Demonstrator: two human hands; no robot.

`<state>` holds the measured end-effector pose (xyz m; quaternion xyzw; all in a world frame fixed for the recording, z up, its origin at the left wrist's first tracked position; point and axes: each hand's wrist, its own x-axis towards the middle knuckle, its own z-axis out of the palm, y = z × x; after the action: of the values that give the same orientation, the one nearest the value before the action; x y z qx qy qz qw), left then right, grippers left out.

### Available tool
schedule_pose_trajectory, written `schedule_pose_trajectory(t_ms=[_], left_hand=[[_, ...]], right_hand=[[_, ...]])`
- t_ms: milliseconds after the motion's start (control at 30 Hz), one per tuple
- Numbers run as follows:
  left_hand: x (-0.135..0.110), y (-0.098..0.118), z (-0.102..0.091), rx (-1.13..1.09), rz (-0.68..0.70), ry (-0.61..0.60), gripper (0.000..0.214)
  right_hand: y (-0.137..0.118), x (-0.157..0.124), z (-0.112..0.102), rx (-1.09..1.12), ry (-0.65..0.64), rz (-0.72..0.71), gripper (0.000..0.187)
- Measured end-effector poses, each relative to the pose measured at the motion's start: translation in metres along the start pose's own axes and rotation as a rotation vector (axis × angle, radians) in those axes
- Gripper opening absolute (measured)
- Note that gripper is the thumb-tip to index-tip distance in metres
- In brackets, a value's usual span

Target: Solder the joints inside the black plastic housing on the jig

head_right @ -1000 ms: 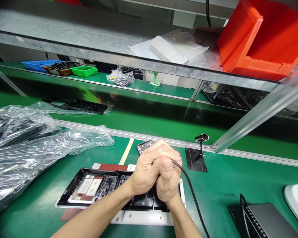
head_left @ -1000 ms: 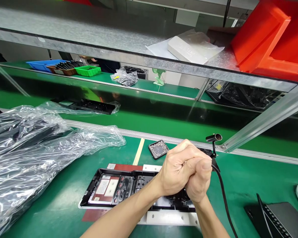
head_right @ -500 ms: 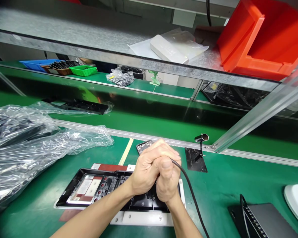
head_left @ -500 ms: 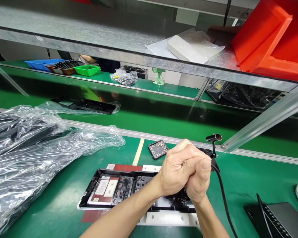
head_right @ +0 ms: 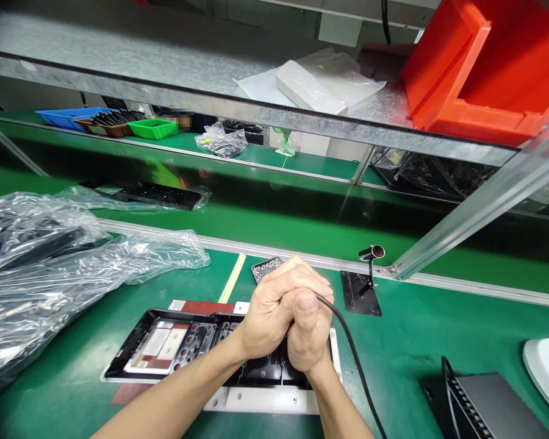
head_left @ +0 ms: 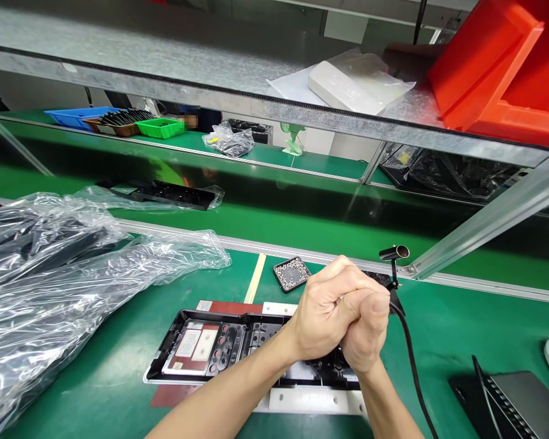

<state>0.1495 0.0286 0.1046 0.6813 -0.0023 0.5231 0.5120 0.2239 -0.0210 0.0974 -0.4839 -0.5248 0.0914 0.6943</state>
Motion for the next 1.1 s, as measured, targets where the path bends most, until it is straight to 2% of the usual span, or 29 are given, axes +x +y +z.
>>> schedule_pose_trajectory(t_ms=[1100], left_hand=[[-0.0005, -0.0005, 0.0005, 0.025, -0.011, 0.003, 0.027]], right_hand=[[-0.0035, 0.0021, 0.0005, -0.018, 0.009, 0.008, 0.059]])
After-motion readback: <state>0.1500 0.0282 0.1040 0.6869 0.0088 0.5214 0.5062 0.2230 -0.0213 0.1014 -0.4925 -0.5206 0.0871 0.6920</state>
